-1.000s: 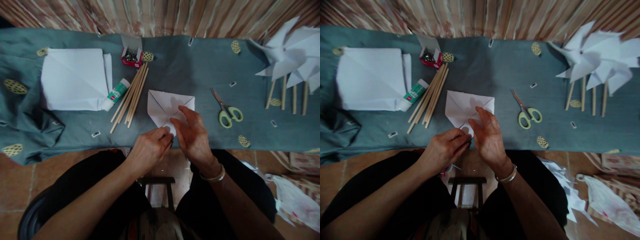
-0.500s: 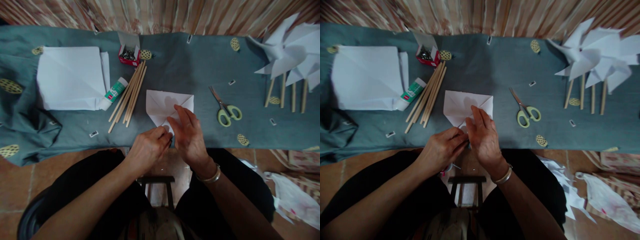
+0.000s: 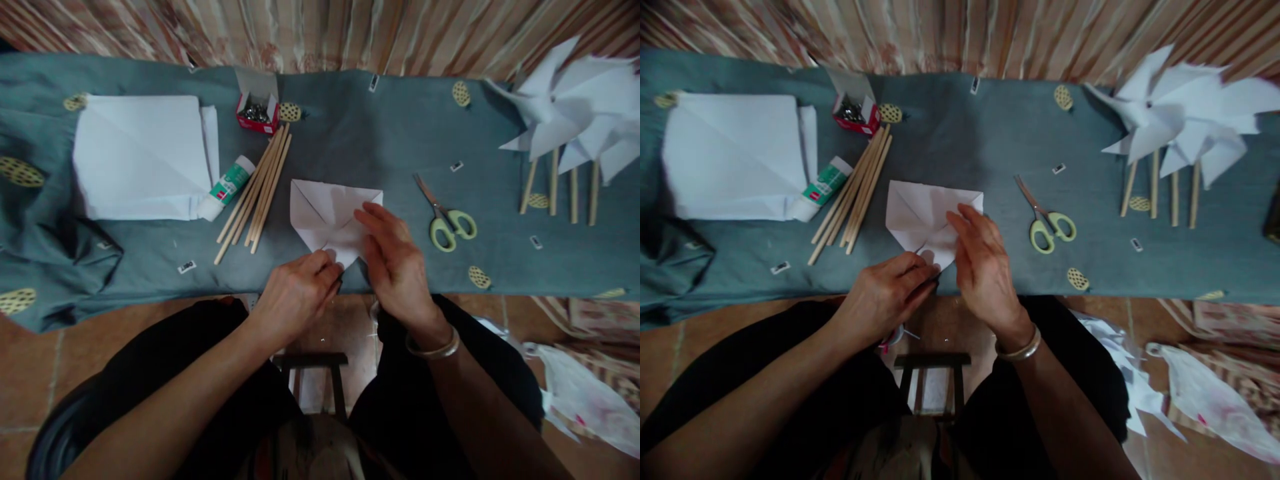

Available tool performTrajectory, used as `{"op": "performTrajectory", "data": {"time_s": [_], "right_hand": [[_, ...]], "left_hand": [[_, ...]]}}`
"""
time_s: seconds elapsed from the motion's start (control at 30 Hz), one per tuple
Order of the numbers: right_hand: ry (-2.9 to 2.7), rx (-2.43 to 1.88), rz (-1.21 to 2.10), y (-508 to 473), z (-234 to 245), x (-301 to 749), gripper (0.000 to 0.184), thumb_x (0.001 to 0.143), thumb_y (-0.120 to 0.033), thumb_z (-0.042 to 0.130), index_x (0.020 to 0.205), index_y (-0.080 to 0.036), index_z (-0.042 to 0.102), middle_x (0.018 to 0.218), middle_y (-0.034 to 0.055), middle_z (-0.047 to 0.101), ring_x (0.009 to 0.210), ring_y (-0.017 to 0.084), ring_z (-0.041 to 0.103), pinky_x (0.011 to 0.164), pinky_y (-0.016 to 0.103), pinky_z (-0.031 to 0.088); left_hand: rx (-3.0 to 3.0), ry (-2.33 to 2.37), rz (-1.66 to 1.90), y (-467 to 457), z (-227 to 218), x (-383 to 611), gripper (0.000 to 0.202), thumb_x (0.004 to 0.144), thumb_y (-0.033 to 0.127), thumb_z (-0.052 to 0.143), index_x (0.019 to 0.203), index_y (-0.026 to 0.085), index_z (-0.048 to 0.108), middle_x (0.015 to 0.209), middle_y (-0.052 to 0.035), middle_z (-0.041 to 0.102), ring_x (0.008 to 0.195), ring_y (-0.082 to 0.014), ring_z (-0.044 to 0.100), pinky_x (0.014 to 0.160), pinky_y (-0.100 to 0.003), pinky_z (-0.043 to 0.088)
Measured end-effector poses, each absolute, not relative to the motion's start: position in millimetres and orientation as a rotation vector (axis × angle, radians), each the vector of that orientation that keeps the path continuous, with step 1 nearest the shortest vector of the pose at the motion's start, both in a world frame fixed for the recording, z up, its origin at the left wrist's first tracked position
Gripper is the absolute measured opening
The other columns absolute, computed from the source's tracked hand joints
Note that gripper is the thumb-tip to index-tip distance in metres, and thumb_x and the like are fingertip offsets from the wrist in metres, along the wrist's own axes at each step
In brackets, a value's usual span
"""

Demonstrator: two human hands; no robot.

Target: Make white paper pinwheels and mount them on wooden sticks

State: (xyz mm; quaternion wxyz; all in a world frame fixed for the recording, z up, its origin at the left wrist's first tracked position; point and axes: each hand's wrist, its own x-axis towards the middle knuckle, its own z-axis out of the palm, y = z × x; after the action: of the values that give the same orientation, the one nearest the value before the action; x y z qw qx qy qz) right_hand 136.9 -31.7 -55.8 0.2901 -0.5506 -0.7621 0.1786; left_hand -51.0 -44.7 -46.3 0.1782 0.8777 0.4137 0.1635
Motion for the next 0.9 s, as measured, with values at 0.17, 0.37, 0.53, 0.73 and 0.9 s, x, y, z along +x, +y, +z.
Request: {"op": "performTrajectory", "data": {"time_s": [0.17,0.37,0.53,0.73,0.9], "right_hand": [[-2.032,-1.580,0.373,-4,-56,149,0.045,0.097,-0.022,0.036,0.141,-0.015,0.045,0.149,0.0145,0.048,0.142,0.026,0.040,0.115,0.051,0.037],[-2.072,-1.568,0.384,23,-68,144,0.043,0.095,-0.022,0.042,0.137,-0.019,0.051,0.139,0.0121,0.058,0.134,0.027,0.050,0.111,0.048,0.042],[-2.008,-1.587,0.363,25,-61,149,0.038,0.094,-0.025,0.045,0.129,-0.020,0.059,0.122,0.0110,0.069,0.117,0.027,0.062,0.102,0.047,0.049],[-1.936,-1.680,0.328,15,-54,164,0.034,0.093,-0.028,0.048,0.123,-0.020,0.064,0.110,0.0091,0.073,0.104,0.026,0.068,0.097,0.047,0.052],[-1.918,-1.703,0.332,-1,-49,173,0.031,0.093,-0.032,0.050,0.118,-0.021,0.067,0.107,0.0088,0.076,0.098,0.026,0.071,0.090,0.044,0.055]], "left_hand": [[2.484,1.167,0.471,-45,-47,-51,0.017,0.093,0.018,0.055,0.103,0.011,0.067,0.098,-0.0073,0.068,0.078,-0.0160,0.068,0.070,-0.028,0.059],[2.532,1.160,0.439,-42,-44,-52,0.018,0.094,0.018,0.052,0.102,0.012,0.067,0.096,-0.0074,0.067,0.080,-0.0162,0.068,0.071,-0.028,0.059],[2.538,1.150,0.449,-39,-41,-56,0.019,0.092,0.017,0.054,0.106,0.012,0.066,0.099,-0.0082,0.068,0.085,-0.0177,0.068,0.076,-0.030,0.059],[2.550,1.171,0.513,-34,-40,-63,0.020,0.090,0.013,0.054,0.104,0.011,0.067,0.100,-0.0101,0.068,0.087,-0.0212,0.067,0.077,-0.034,0.060],[2.588,1.335,0.519,-21,-41,-77,0.026,0.089,0.013,0.054,0.112,0.016,0.065,0.108,-0.0093,0.068,0.097,-0.0218,0.066,0.083,-0.036,0.059]]}}
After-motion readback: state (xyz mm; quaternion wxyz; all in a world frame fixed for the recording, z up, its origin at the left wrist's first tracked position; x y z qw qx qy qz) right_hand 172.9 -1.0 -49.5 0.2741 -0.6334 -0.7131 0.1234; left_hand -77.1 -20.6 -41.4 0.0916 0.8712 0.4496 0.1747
